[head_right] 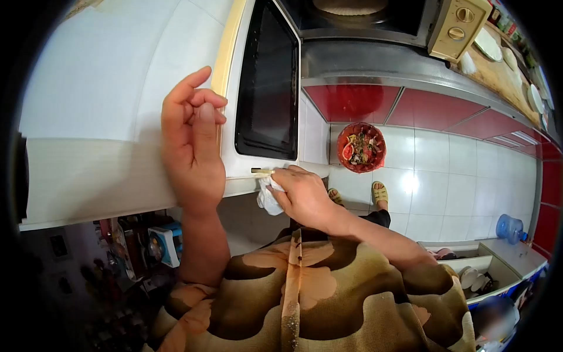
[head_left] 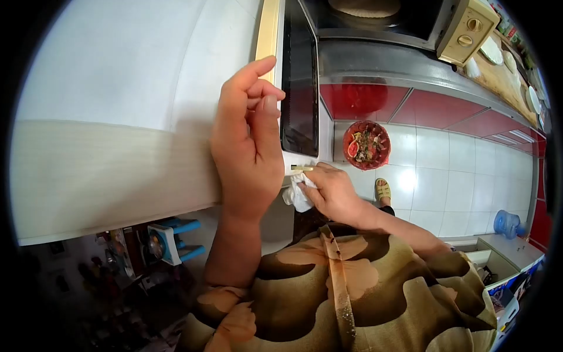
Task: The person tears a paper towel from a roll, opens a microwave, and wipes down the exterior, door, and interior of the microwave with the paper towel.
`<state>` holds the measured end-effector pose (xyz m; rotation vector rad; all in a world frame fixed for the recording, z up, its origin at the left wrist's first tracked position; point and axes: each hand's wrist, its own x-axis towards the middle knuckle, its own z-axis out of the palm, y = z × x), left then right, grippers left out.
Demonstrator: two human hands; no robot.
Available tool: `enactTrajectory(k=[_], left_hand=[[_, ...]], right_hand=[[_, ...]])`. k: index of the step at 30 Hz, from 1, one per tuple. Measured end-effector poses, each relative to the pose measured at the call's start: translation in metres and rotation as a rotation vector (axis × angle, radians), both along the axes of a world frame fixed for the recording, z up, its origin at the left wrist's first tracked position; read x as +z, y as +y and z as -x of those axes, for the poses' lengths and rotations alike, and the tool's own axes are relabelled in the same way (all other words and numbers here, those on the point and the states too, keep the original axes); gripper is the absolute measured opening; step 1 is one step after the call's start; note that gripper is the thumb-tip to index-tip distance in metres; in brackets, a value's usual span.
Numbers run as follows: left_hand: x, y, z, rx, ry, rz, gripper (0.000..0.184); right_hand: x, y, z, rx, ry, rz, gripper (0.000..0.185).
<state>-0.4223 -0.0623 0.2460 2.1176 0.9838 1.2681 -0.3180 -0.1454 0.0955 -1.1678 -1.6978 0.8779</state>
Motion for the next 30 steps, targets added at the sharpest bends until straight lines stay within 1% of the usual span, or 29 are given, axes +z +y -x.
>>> enactTrajectory(k=[2, 3, 4, 6, 8, 9, 10, 12, 13, 14, 16, 17, 18, 20, 22, 24, 26, 28, 29, 30], left_hand=[[-0.002, -0.005, 0.001, 0.01, -0.012, 0.018, 0.029], [-0.003, -0.004, -0.003, 0.016, -0.036, 0.035, 0.029], [-0.005, -0.002, -0.007, -0.002, -0.044, 0.039, 0.029], [-0.006, -0.001, -0.002, -0.006, -0.025, -0.001, 0.028], [-0.004, -0.001, -0.003, -0.017, -0.026, -0.025, 0.028], [-0.005, -0.002, -0.003, -0.007, -0.022, -0.015, 0.027], [-0.005, 0.0, -0.004, -0.014, -0.023, -0.008, 0.027], [-0.004, 0.0, -0.003, -0.027, 0.002, -0.027, 0.027], [-0.003, 0.0, 0.001, -0.01, 0.029, -0.047, 0.027], [-0.003, 0.001, 0.002, -0.002, 0.031, -0.045, 0.027], [-0.003, 0.0, -0.003, -0.025, 0.036, -0.042, 0.027], [-0.004, -0.001, -0.005, -0.044, 0.029, -0.036, 0.027], [-0.003, -0.001, -0.004, -0.03, 0.034, -0.031, 0.027], [0.001, 0.0, -0.001, 0.0, 0.052, -0.037, 0.027], [0.001, -0.002, -0.003, 0.002, 0.076, -0.029, 0.028], [0.0, -0.003, -0.003, 0.0, 0.049, 0.003, 0.028], [0.001, -0.002, -0.005, -0.005, 0.032, 0.026, 0.029], [0.001, -0.003, -0.006, -0.019, 0.011, 0.05, 0.029], [0.001, -0.005, -0.006, -0.013, 0.016, 0.055, 0.029], [0.001, -0.006, -0.007, -0.01, 0.034, 0.043, 0.029]], right_hand=[[0.015, 0.0, -0.006, 0.06, 0.003, -0.021, 0.012], [0.01, 0.001, -0.011, 0.018, 0.063, 0.022, 0.011], [0.006, 0.006, -0.02, -0.087, 0.115, 0.093, 0.01], [0.0, 0.023, -0.034, -0.248, 0.342, 0.334, 0.012], [-0.008, 0.046, -0.045, -0.245, 0.004, 0.259, 0.011], [-0.007, 0.047, -0.038, -0.225, -0.06, 0.289, 0.014], [-0.013, 0.041, -0.023, -0.244, -0.094, 0.111, 0.015], [-0.008, 0.024, -0.009, -0.171, -0.076, 0.037, 0.015], [-0.003, 0.017, -0.007, -0.104, -0.016, -0.012, 0.015], [-0.004, 0.019, -0.008, -0.095, -0.015, -0.01, 0.015], [-0.008, 0.025, -0.017, -0.168, -0.063, -0.18, 0.01], [-0.01, 0.034, -0.021, -0.136, -0.032, -0.127, 0.009], [-0.01, 0.033, -0.023, -0.15, -0.035, -0.128, 0.009], [-0.01, 0.036, -0.021, -0.07, -0.023, -0.059, 0.009], [-0.009, 0.026, -0.019, -0.038, -0.023, -0.102, 0.011], [-0.011, 0.02, -0.022, -0.009, 0.052, -0.104, 0.014], [-0.006, 0.026, -0.032, 0.027, 0.055, -0.094, 0.015], [-0.006, 0.033, -0.037, -0.088, 0.311, 0.201, 0.015], [-0.016, 0.047, -0.045, -0.129, 0.496, 0.397, 0.017], [-0.04, 0.066, -0.055, -0.152, 0.555, 0.304, 0.02]])
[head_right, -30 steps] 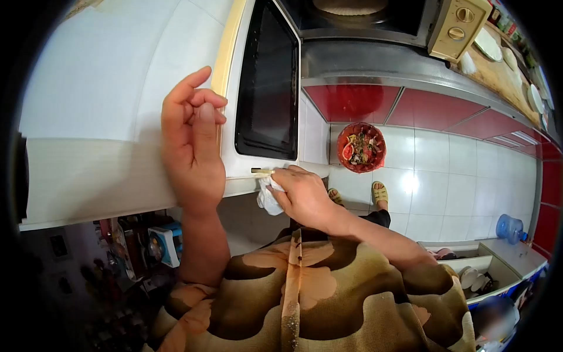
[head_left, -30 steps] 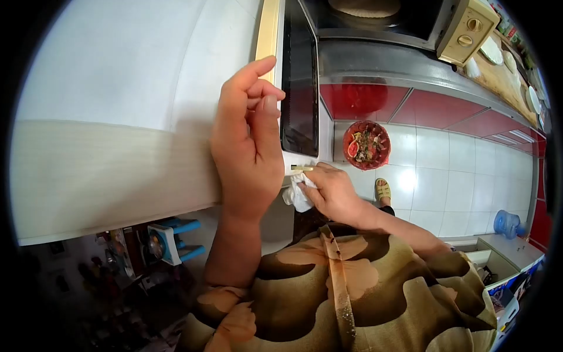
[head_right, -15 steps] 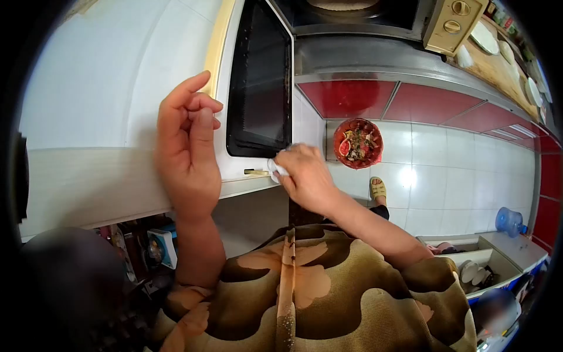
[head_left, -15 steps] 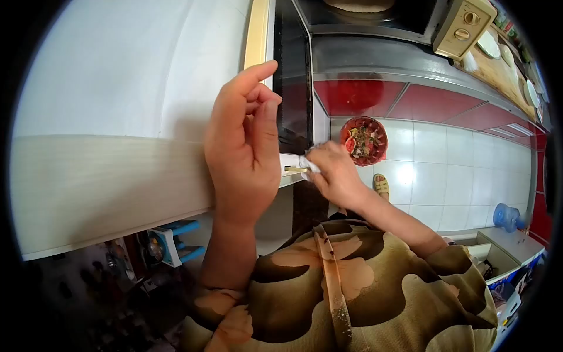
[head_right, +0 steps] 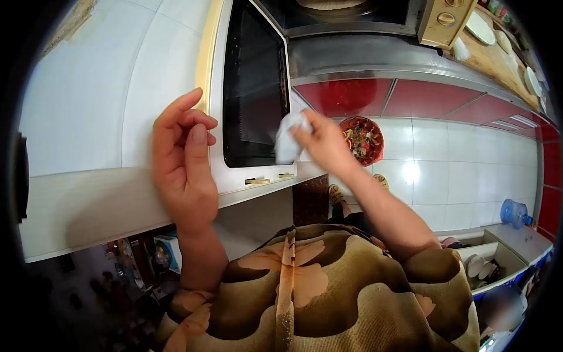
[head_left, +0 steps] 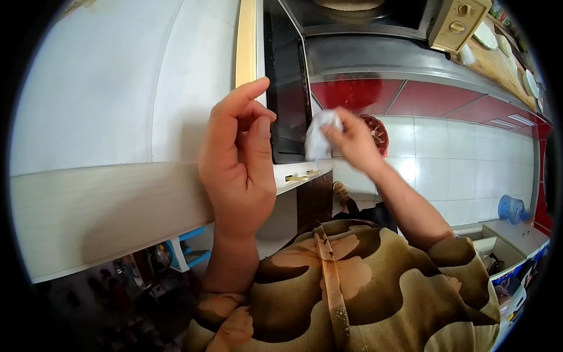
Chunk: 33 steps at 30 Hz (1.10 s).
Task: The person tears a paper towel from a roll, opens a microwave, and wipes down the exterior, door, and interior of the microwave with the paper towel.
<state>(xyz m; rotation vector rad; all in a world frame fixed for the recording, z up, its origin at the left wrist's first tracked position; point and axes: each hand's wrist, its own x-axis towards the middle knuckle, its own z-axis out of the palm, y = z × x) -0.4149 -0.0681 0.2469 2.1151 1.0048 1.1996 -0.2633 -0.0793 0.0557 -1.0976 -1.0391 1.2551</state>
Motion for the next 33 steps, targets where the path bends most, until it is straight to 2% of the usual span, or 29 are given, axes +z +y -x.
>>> enactTrajectory(k=[2, 5, 6, 9, 11, 12, 14, 16, 18, 20, 21, 22, 23, 24, 25, 28, 30, 32, 33], left_hand=[[0.001, 0.003, -0.002, -0.001, 0.018, -0.027, 0.029], [-0.002, 0.003, 0.001, 0.031, -0.018, 0.022, 0.029], [-0.001, 0.003, 0.002, 0.04, 0.019, 0.011, 0.028], [0.0, 0.004, 0.002, 0.063, 0.039, 0.018, 0.028], [-0.002, 0.002, 0.002, 0.069, 0.014, 0.024, 0.028], [-0.002, 0.003, 0.003, 0.095, 0.023, 0.02, 0.028], [-0.002, 0.004, 0.003, 0.056, 0.0, 0.019, 0.028], [-0.002, 0.002, 0.0, 0.068, 0.003, 0.032, 0.028], [-0.001, 0.003, 0.002, 0.079, 0.004, 0.02, 0.028], [0.0, 0.005, 0.005, 0.079, 0.034, 0.016, 0.028], [0.0, 0.005, 0.004, 0.075, 0.036, 0.008, 0.027], [0.0, 0.004, 0.004, 0.073, 0.036, 0.002, 0.027], [-0.001, 0.004, 0.003, 0.084, 0.036, 0.01, 0.027], [-0.001, 0.005, 0.001, 0.065, 0.007, 0.016, 0.027], [-0.001, 0.005, 0.0, 0.04, -0.023, 0.018, 0.027], [-0.002, 0.002, -0.002, 0.1, -0.017, 0.023, 0.026], [-0.001, 0.001, -0.003, 0.105, -0.044, 0.059, 0.026], [-0.002, 0.004, -0.005, 0.06, -0.007, -0.013, 0.025], [-0.003, 0.003, -0.004, 0.065, -0.006, -0.01, 0.025]], right_hand=[[-0.018, 0.027, -0.017, -0.111, -0.04, 0.022, 0.024], [-0.049, 0.029, 0.006, -0.067, -0.129, -0.088, 0.025], [-0.049, 0.014, 0.018, 0.081, -0.116, 0.159, 0.028], [-0.057, -0.02, 0.047, 0.059, 0.02, 0.111, 0.027], [-0.062, -0.028, 0.053, 0.079, 0.316, 0.311, 0.023], [-0.064, -0.023, 0.057, 0.012, 0.346, 0.219, 0.016], [-0.06, -0.003, 0.045, 0.022, 0.192, 0.309, 0.015], [-0.074, 0.022, 0.045, -0.119, 0.021, 0.068, 0.019], [-0.056, 0.018, 0.042, -0.027, 0.17, 0.275, 0.017], [-0.062, -0.013, 0.052, 0.025, 0.143, 0.207, 0.015], [-0.065, -0.029, 0.052, 0.096, 0.309, 0.265, 0.014], [-0.07, -0.04, 0.046, 0.231, 0.301, 0.292, 0.016], [-0.071, -0.049, 0.036, 0.241, 0.366, 0.362, 0.017], [-0.059, -0.053, 0.025, 0.249, 0.432, 0.426, 0.019], [-0.045, -0.052, 0.015, 0.206, 0.734, 0.475, 0.022], [-0.009, -0.049, -0.007, 0.259, 0.993, 0.469, 0.025], [-0.001, -0.046, -0.005, 0.408, 1.055, 0.33, 0.024], [0.023, -0.04, 0.011, 0.362, 0.868, 0.286, 0.024], [0.028, -0.038, 0.022, 0.352, 0.681, 0.154, 0.025]])
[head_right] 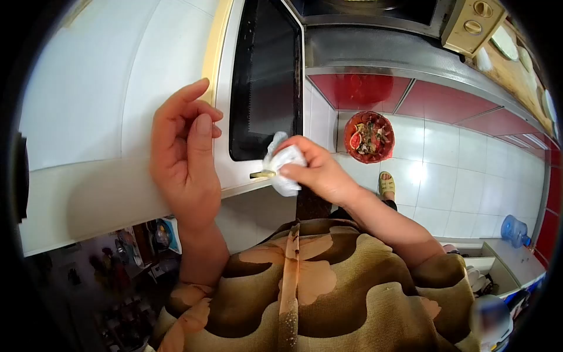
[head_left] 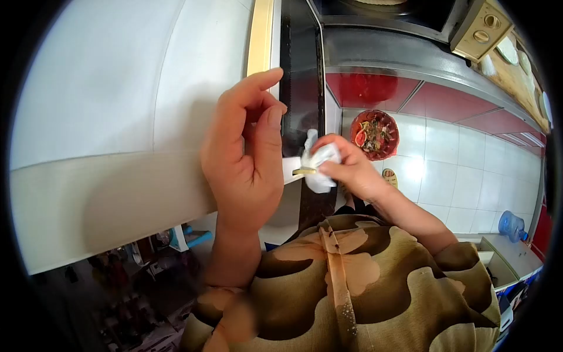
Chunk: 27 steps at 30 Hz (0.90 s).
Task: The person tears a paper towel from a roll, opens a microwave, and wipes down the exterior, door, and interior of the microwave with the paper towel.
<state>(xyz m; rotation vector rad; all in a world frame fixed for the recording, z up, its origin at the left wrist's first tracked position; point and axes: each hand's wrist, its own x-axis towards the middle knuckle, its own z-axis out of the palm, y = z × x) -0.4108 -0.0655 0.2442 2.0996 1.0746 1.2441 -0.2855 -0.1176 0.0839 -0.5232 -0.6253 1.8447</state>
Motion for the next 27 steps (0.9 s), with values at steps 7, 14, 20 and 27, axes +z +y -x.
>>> enactTrajectory(k=[7, 14, 20, 27], left_hand=[[-0.002, 0.004, 0.003, 0.008, 0.031, -0.052, 0.026], [-0.004, 0.005, 0.007, -0.016, -0.006, -0.034, 0.026], [-0.002, 0.002, 0.007, -0.012, -0.01, -0.027, 0.027], [-0.002, 0.004, 0.006, -0.031, 0.018, -0.04, 0.03]], right_hand=[[-0.006, -0.005, 0.011, -0.089, -0.654, -0.21, 0.014], [-0.019, -0.019, -0.022, 0.013, 0.224, 0.265, 0.027], [-0.012, -0.006, -0.017, 0.086, 0.705, 0.208, 0.029], [-0.003, -0.005, 0.016, -0.288, -0.444, -0.24, 0.019]])
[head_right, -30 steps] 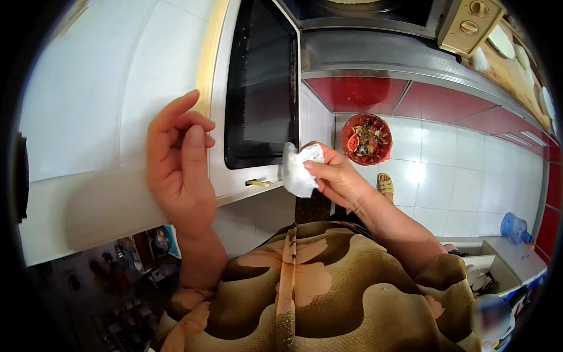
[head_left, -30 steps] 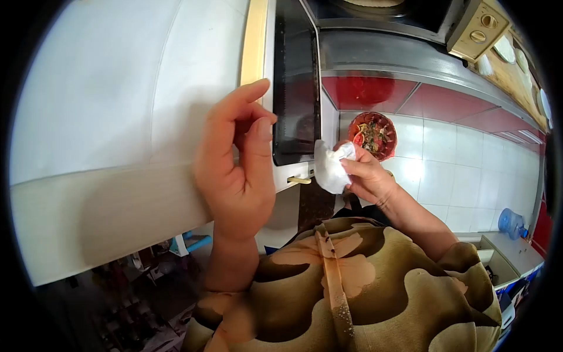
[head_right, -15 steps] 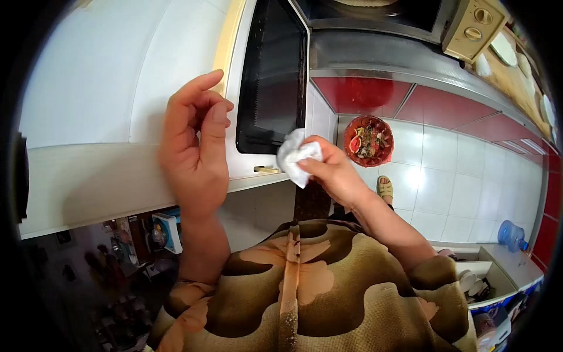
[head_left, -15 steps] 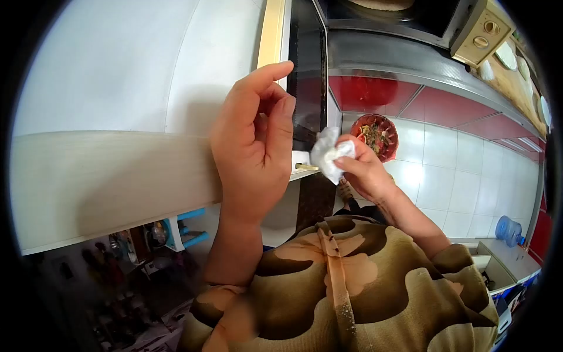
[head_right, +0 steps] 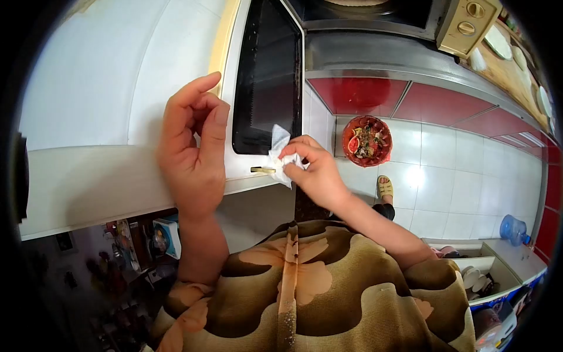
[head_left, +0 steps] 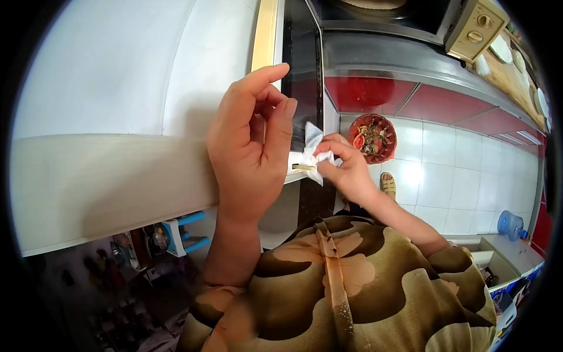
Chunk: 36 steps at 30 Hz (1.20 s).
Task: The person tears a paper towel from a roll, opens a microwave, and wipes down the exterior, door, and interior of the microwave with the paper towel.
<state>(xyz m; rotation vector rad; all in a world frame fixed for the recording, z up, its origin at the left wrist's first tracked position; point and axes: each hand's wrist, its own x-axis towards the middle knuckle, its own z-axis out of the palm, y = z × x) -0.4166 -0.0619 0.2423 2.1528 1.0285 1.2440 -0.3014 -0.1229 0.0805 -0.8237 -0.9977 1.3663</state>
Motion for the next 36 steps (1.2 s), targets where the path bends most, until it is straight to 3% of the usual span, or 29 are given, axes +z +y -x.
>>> enactTrajectory(k=[2, 6, 9, 12, 16, 19, 20, 22, 26, 29, 32, 36], left_hand=[[0.001, -0.002, 0.002, 0.018, 0.009, 0.014, 0.029], [0.0, -0.001, 0.001, -0.001, -0.003, 0.032, 0.028], [0.001, -0.002, 0.001, 0.025, 0.007, 0.012, 0.028], [0.001, -0.002, -0.002, 0.01, 0.01, 0.015, 0.028], [0.004, -0.004, 0.0, 0.032, 0.038, 0.049, 0.028], [0.004, -0.003, -0.001, 0.013, 0.034, 0.039, 0.029], [0.005, -0.005, 0.002, 0.027, 0.043, 0.043, 0.029], [0.006, -0.005, -0.003, 0.028, 0.044, 0.065, 0.03], [0.005, -0.006, -0.002, 0.026, 0.035, 0.079, 0.031], [0.005, -0.006, -0.001, 0.018, 0.06, 0.075, 0.031], [0.004, -0.004, -0.003, 0.018, 0.048, 0.08, 0.031], [0.005, -0.006, -0.003, 0.033, 0.04, 0.091, 0.03]], right_hand=[[0.006, -0.01, 0.001, -0.132, -0.369, -0.045, 0.02], [0.02, -0.015, -0.001, -0.054, -0.412, -0.103, 0.025], [0.022, -0.009, 0.007, -0.037, -0.176, 0.098, 0.024], [0.024, 0.012, 0.011, -0.057, 0.09, 0.032, 0.017], [0.021, 0.007, 0.011, -0.1, -0.197, -0.137, 0.015], [0.021, -0.014, 0.024, -0.034, 0.072, 0.029, 0.018], [0.022, -0.014, 0.014, 0.092, 0.18, 0.225, 0.02], [0.031, -0.003, 0.015, 0.048, 0.256, 0.107, 0.021], [0.034, -0.002, 0.01, 0.045, 0.112, 0.009, 0.02], [0.019, -0.007, 0.01, -0.001, -0.224, -0.017, 0.015], [-0.008, -0.003, 0.008, -0.016, -0.254, 0.008, 0.013], [0.04, 0.006, -0.004, 0.095, -0.101, 0.041, 0.014]])
